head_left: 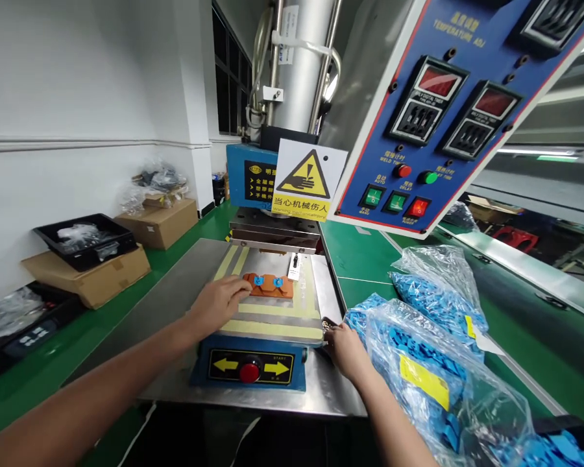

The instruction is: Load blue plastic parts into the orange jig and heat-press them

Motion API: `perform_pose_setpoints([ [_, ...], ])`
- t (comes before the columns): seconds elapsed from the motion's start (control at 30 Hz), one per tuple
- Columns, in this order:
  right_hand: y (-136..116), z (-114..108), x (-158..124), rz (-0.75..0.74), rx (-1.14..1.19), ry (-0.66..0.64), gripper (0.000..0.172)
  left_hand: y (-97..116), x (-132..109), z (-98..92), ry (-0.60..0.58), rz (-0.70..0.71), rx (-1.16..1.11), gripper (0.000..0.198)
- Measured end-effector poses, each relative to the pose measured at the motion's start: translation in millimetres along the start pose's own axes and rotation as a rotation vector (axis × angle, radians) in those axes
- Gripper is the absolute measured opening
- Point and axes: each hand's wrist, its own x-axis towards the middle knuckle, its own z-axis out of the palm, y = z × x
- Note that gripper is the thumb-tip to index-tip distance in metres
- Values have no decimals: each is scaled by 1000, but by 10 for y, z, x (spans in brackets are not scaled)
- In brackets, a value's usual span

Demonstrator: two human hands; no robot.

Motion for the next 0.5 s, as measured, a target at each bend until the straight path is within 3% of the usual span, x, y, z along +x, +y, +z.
perform_pose_setpoints([
  [0.27,-29,137,57,-46,-107,-43,27,-212,346,156,-156,40,197,25],
  [0.5,10,140,66,-68,-66,-50,29,-280,417,306,-186,75,163,21],
])
